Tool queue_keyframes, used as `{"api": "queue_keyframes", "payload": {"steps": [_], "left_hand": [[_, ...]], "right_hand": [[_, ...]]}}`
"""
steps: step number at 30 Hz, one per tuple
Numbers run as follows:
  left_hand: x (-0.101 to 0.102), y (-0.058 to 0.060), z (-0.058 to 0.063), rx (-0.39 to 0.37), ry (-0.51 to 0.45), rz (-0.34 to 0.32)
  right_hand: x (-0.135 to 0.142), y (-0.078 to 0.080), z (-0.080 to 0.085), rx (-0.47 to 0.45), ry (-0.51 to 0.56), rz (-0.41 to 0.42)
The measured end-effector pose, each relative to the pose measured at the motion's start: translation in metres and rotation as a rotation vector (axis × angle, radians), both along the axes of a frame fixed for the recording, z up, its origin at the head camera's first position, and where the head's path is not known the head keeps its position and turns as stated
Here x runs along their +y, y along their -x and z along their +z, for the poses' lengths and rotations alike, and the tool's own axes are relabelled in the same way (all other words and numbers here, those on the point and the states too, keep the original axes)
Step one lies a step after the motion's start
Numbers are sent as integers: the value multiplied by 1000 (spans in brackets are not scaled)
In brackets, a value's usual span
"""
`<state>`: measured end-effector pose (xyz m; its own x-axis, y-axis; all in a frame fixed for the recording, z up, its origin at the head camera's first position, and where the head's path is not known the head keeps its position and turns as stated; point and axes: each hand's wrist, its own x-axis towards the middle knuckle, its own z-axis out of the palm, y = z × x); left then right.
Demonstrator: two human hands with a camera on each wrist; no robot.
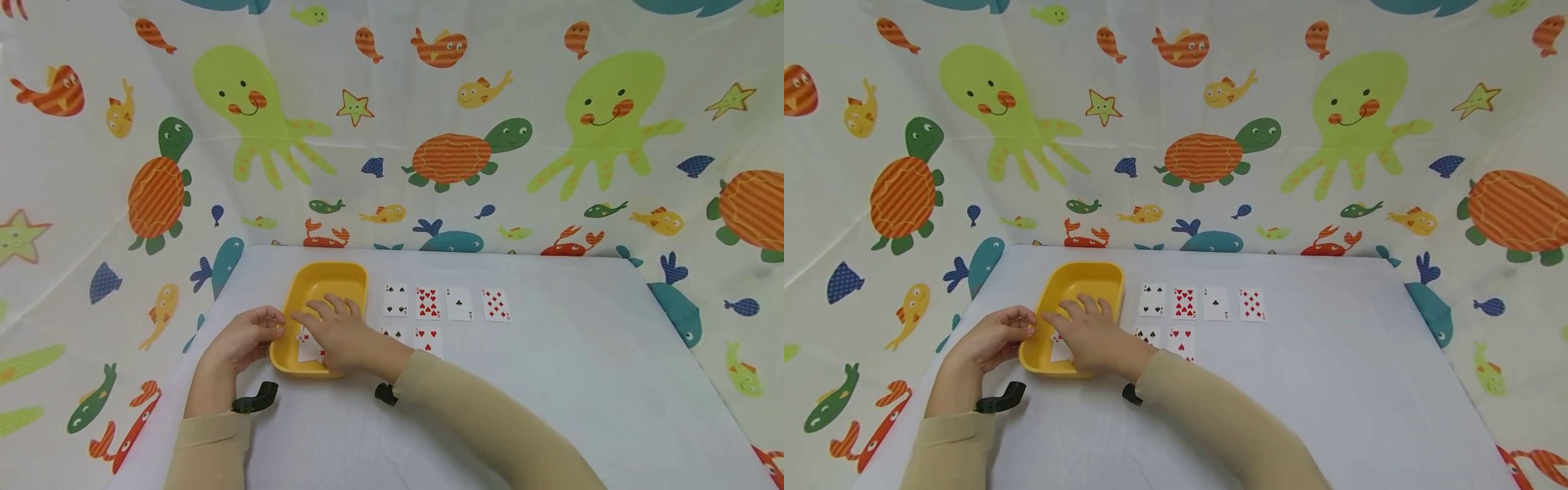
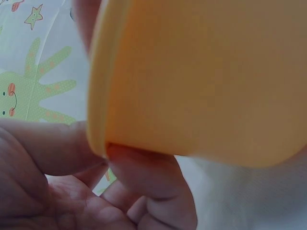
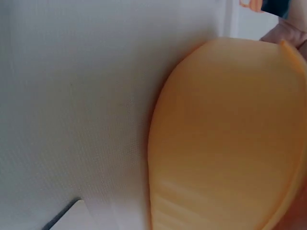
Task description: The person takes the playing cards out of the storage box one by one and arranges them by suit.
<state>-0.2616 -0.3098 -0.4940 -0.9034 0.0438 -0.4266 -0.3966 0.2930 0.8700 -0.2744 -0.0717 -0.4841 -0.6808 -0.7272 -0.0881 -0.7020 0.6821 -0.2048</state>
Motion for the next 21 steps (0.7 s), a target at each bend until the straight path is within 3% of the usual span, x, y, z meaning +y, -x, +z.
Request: {"api": "queue_keyframes", "payload": {"steps": [12,21], "left_hand": [[-1,0,0,3,-13,-2],[1,-1,1,3,-17,8]], "right_hand": [[-10,11,0,-79,-125,57],[-15,15,-4,-67,-160,66]]}}
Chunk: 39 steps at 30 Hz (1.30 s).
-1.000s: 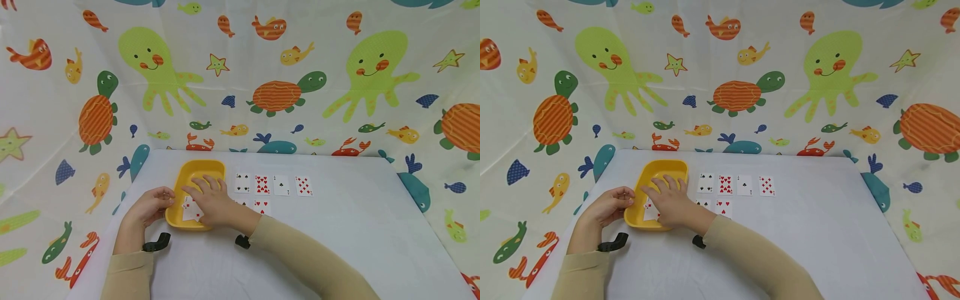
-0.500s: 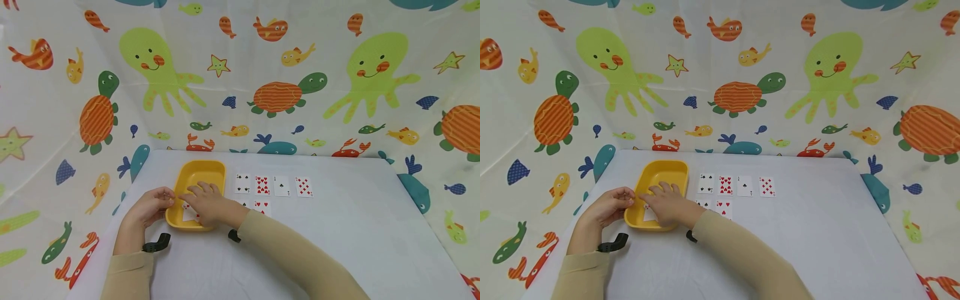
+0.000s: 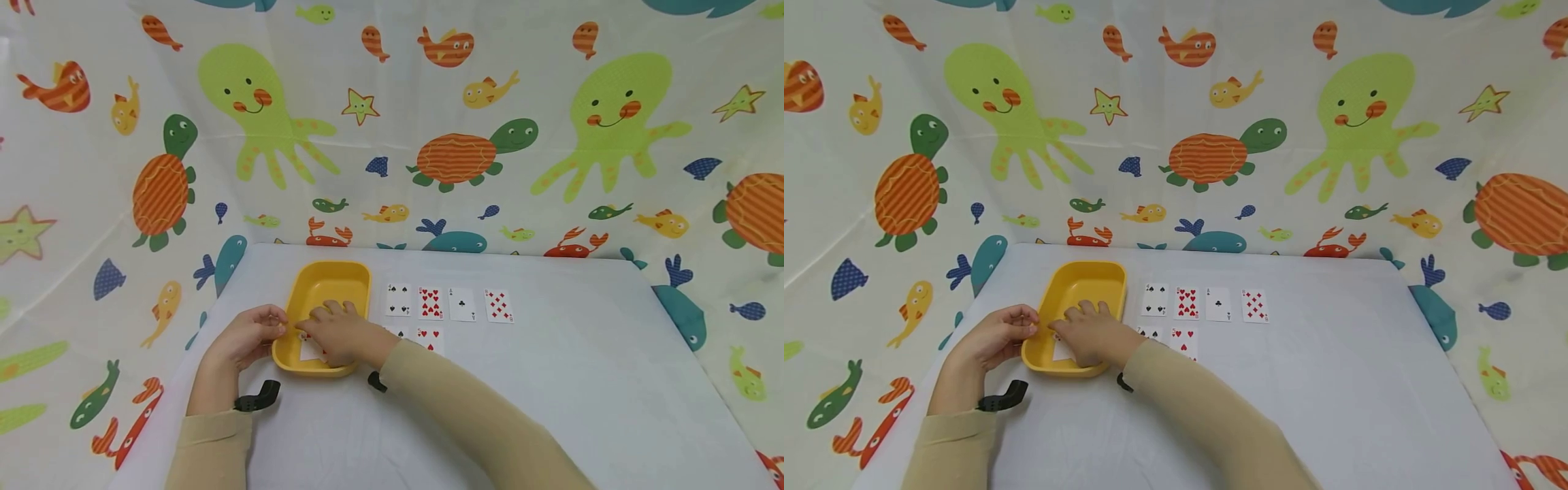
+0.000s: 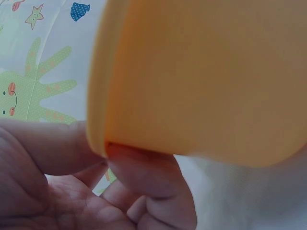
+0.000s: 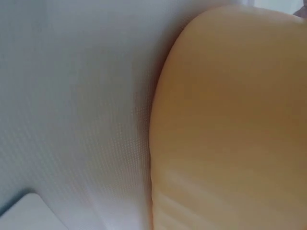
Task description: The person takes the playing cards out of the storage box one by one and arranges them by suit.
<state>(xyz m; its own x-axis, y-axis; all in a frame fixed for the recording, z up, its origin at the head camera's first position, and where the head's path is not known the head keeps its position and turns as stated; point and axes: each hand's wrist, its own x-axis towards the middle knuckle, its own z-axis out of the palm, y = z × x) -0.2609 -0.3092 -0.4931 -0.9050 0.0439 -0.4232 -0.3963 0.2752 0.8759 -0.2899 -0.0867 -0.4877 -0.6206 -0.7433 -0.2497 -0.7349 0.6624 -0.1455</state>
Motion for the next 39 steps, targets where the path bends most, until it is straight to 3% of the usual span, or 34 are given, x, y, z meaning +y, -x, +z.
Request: {"api": "queue_keyframes", "payload": {"steps": [14,39], "left_hand": [[0,-1,-2,-2,3,10],[0,0,-1,3,-6,-3]], "right_hand": [[-3,1,-4,22,-42,-17],[1,5,-11,36,168,-40]]}}
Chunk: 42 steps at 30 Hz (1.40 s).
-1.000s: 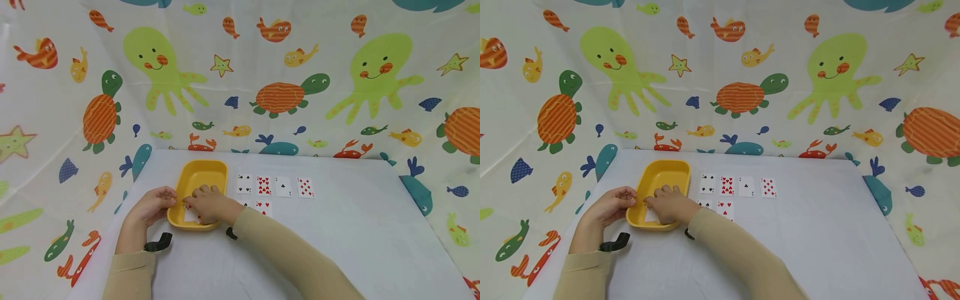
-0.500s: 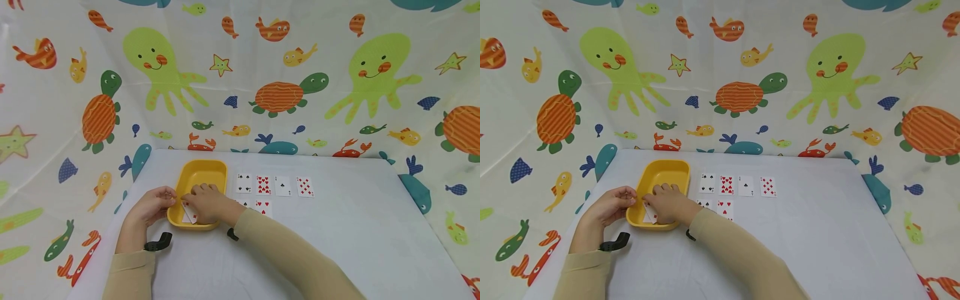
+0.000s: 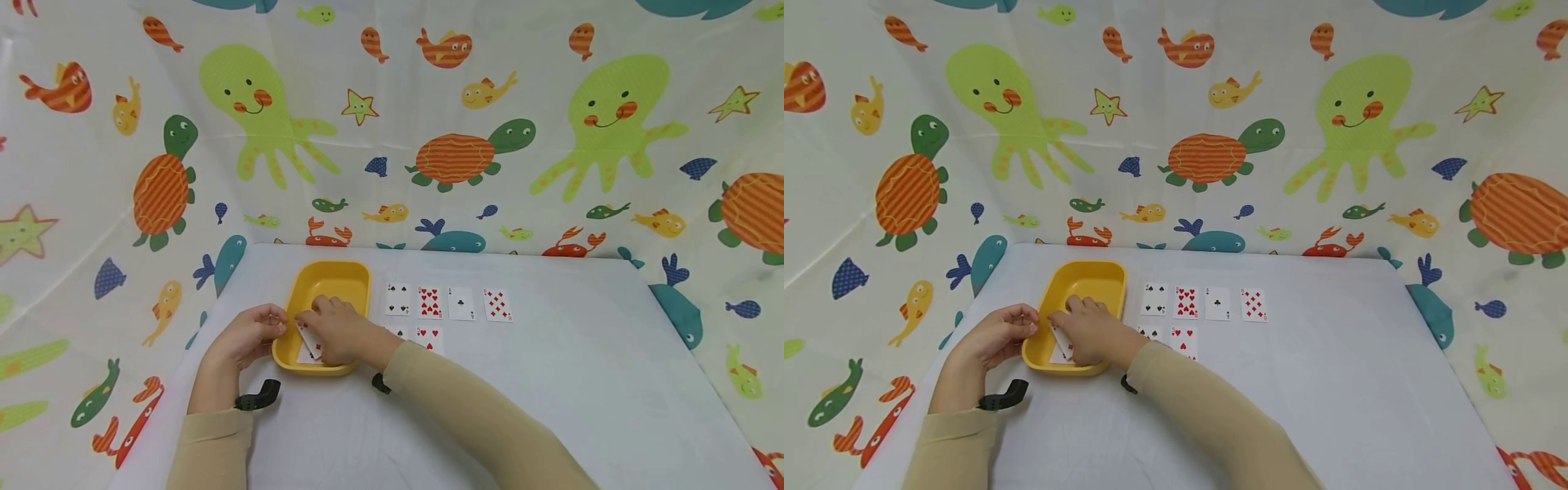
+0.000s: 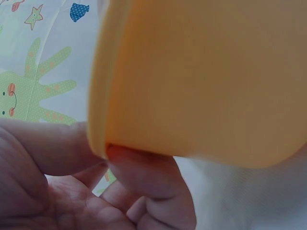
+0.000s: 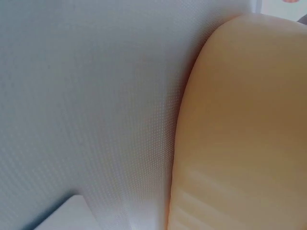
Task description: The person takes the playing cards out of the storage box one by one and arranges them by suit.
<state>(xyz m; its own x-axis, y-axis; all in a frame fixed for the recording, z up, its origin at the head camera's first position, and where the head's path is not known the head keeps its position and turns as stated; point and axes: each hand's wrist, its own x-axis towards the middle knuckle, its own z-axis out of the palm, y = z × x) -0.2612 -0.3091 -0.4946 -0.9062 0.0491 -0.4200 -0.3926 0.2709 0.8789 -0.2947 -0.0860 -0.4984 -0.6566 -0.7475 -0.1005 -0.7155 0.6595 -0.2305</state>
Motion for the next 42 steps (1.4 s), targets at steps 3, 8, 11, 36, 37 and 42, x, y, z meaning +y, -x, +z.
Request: {"api": "queue_keyframes", "payload": {"steps": [3,8,11,36,37,42], "left_hand": [[0,0,0,-3,6,5],[0,0,-1,-4,15,10],[0,0,-1,-4,13,10],[0,1,0,-22,24,8],[0,1,-1,-22,22,8],[0,2,-2,-25,19,12]], "right_hand": [[0,-1,1,-14,7,-16],[-1,1,4,-42,19,-45],[-2,2,6,-63,28,-61],[21,0,22,-138,152,-200],[22,-1,24,-141,156,-208],[33,-6,32,-131,183,-208]]}}
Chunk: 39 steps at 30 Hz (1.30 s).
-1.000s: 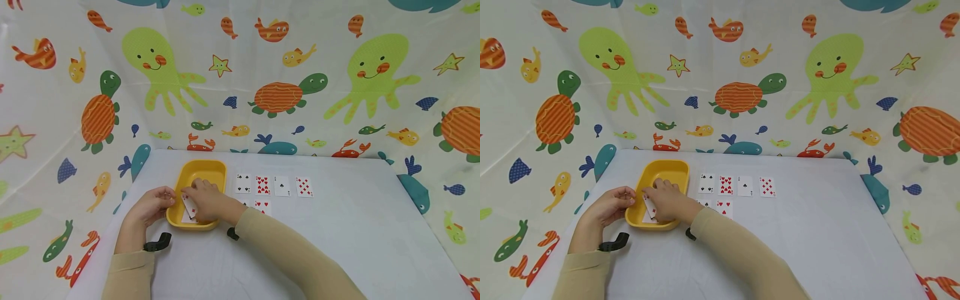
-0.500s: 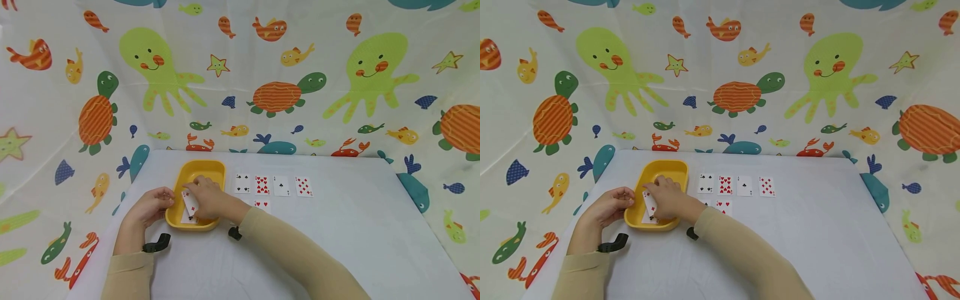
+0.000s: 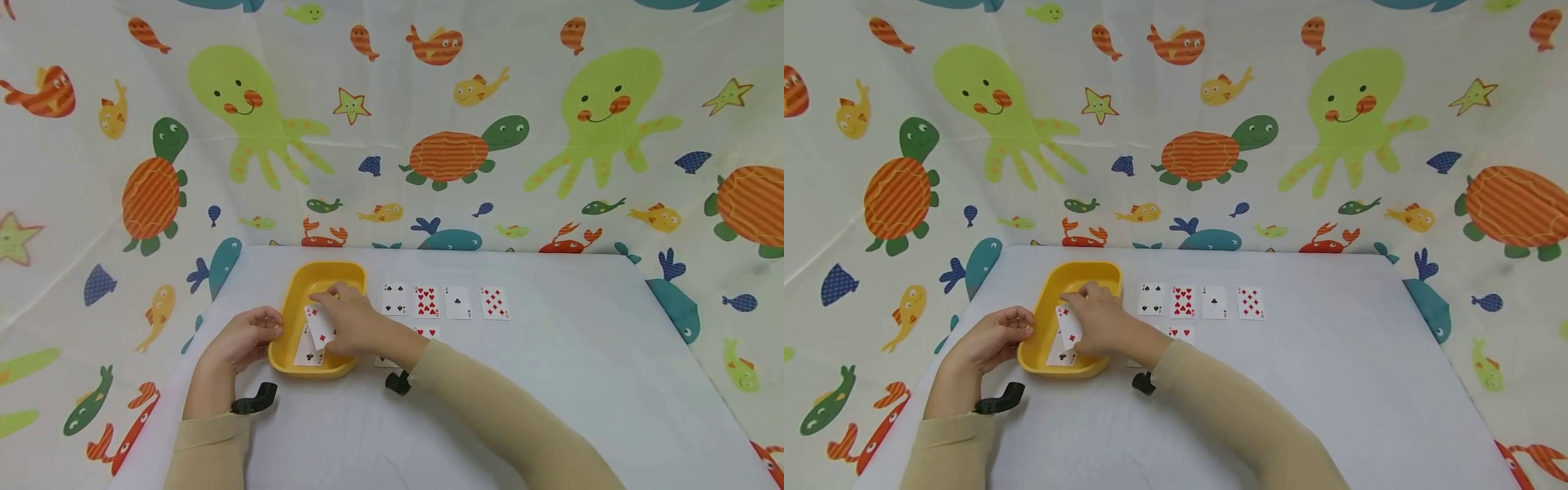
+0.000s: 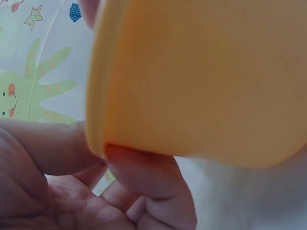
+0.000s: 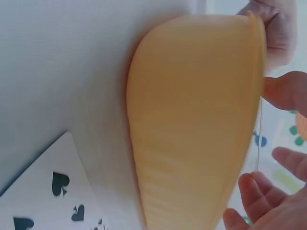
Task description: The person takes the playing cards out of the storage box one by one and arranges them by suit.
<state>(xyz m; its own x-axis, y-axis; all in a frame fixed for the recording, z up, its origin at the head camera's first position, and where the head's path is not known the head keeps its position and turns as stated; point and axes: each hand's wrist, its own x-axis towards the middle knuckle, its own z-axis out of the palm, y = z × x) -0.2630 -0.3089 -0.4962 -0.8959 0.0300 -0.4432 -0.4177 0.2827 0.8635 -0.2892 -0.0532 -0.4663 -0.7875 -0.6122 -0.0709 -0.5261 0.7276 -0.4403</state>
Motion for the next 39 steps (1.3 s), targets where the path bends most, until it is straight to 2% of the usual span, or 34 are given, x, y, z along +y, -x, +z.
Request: {"api": "queue_keyframes", "payload": {"steps": [4,19,39], "left_hand": [[-1,0,-1,-2,2,5],[0,0,-2,8,7,18],[0,0,-3,5,7,32]], "right_hand": [[9,-3,6,20,22,5],[52,-13,14,25,86,-75],[126,-26,-1,54,134,-199]]}}
